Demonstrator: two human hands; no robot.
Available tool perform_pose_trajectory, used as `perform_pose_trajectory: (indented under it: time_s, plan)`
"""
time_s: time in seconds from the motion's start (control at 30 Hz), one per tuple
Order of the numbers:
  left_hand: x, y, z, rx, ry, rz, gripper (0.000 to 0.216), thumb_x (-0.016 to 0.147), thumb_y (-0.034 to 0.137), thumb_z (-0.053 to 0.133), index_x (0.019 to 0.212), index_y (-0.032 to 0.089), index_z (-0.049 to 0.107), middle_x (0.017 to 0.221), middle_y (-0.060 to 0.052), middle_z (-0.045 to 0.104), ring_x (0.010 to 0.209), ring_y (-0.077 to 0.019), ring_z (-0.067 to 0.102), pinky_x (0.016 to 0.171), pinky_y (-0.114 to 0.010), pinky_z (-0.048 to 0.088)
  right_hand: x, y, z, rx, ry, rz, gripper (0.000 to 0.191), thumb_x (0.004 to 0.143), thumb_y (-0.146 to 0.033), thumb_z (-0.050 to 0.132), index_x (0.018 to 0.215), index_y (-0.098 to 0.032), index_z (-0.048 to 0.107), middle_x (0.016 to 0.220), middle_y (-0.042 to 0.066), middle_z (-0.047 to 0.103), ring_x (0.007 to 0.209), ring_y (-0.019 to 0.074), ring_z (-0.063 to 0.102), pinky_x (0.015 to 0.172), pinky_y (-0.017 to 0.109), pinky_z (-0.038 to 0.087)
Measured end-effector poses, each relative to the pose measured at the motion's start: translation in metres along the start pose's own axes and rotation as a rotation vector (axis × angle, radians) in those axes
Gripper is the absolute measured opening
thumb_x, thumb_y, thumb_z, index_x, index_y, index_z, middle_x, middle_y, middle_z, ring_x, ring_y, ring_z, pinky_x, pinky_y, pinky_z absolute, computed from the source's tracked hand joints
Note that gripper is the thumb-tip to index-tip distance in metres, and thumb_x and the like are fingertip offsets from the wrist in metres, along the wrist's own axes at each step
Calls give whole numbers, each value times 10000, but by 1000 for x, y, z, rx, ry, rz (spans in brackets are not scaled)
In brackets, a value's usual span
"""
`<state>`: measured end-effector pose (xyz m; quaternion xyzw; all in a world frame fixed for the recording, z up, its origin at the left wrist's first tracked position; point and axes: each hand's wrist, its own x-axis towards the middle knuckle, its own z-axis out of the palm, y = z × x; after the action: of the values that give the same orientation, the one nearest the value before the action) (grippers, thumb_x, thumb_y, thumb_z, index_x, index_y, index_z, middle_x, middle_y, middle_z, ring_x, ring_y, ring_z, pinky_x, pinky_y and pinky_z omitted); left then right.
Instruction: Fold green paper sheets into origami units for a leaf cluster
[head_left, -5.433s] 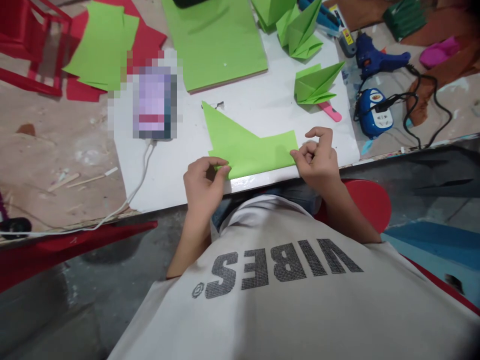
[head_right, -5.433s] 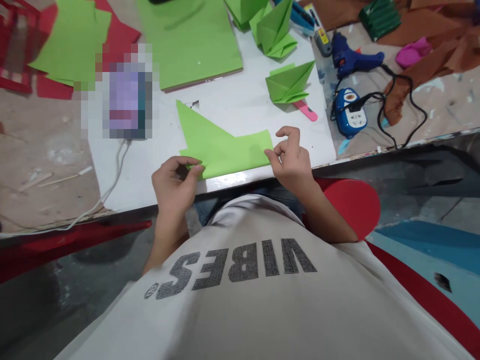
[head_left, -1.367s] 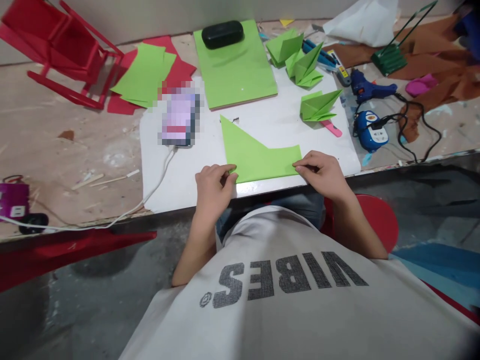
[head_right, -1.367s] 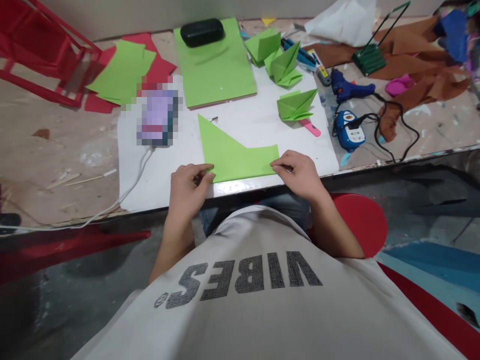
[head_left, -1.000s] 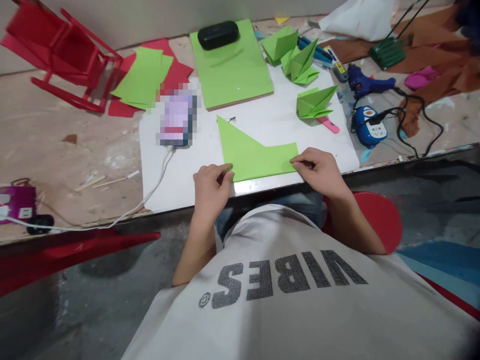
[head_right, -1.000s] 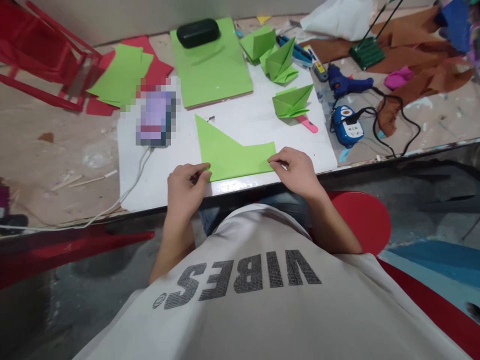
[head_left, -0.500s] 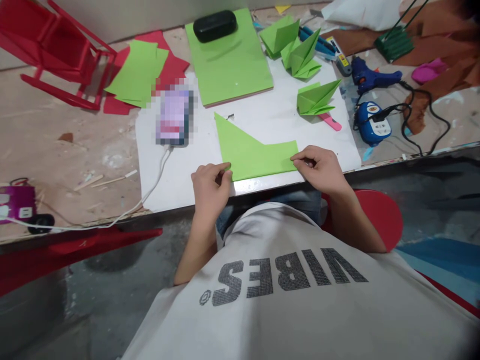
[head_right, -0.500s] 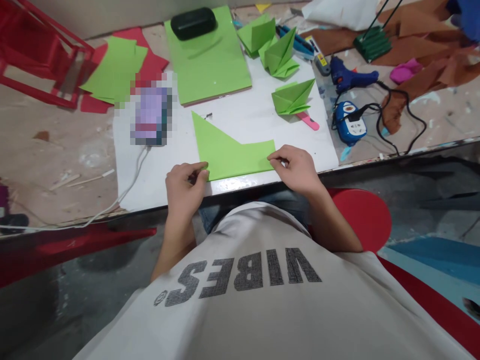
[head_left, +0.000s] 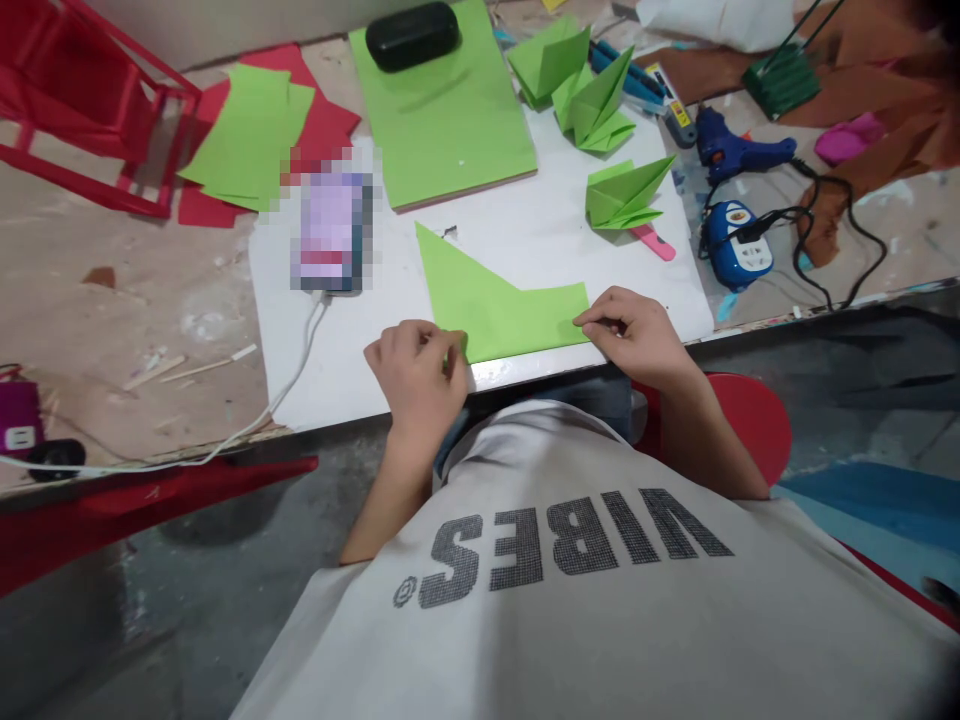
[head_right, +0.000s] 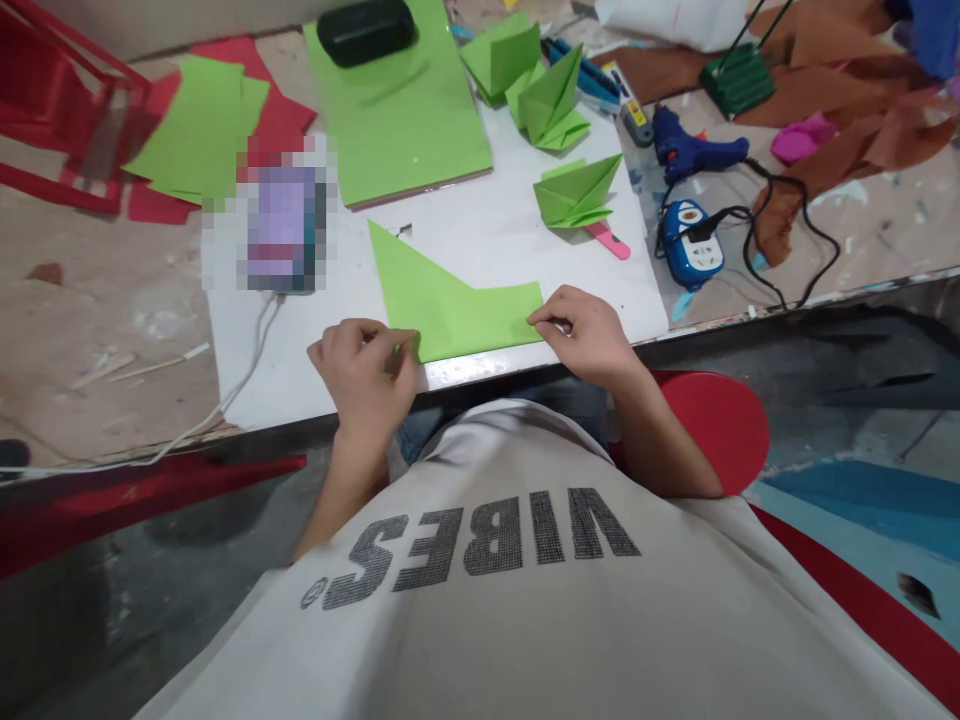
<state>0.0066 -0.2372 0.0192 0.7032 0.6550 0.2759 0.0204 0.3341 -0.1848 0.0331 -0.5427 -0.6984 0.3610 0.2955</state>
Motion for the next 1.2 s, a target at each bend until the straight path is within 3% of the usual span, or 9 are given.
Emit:
perform_pose_trajectory:
  time_s: [0.07,0.17,0.27,0.47,0.63,0.77,1.0,1.2]
  plan:
    - [3,15,0,-12,-49,181,212,1114,217,667,1109,260,874,1215,-119,869,1170,-338,784,1141,-590,493,0,2,1,-4,11,-14,218,1005,-310,740,1027,-256,950,1049,72,838,806,216,674,789,420,543]
    - [13,41,0,-54,-289,438,251,1200,280,632,1325,247,847,1447,-137,864,1328,-328,803,1253,-574,512,0,2,3,-21,16,-30,223,1012,-301,735,1034,-248,950,1040,75,839,811,219,687,784,415,532]
    - [25,63,3,-20,-450,548,367,1229,269,571,1519,196,784,1646,-192,777,1562,-364,719,1361,-580,485,0,-1,3,-55,17,-35,218,1021,-279,726,1041,-249,941,1052,79,847,832,230,703,808,417,542]
    - [42,86,10,73,-563,372,565,1194,433,661,1691,166,682,1837,-243,610,1726,-453,567,1397,-628,474,2,-4,2,-140,-1,-17,242,1032,-269,695,1068,-242,933,1084,89,868,863,251,731,841,423,550]
    - [50,91,18,112,-603,260,841,1130,631,742,1796,144,576,1964,-273,411,1841,-535,372,1463,-725,348,5,-4,3,-190,-7,-1,251,1028,-268,686,1081,-241,930,1091,91,878,891,265,749,871,433,555]
    - [49,92,23,129,-625,212,971,1099,694,774,1861,154,506,1998,-279,324,1872,-551,297,1489,-769,264,6,-4,4,-173,12,0,237,1024,-256,692,1078,-250,923,1082,78,884,892,256,749,889,425,564]
    - [45,89,28,101,-562,179,927,1122,714,718,1845,164,534,1987,-244,377,1869,-504,338,1513,-711,265,9,1,1,-159,-6,18,184,999,-265,745,1076,-259,912,1052,58,889,908,262,749,889,420,553]
    - [46,85,32,85,-556,153,788,1212,646,556,1847,179,544,1991,-223,377,1874,-475,345,1520,-724,250,10,4,-1,-187,-31,-44,201,1009,-261,744,1125,-249,907,1051,67,887,858,247,736,857,407,540]
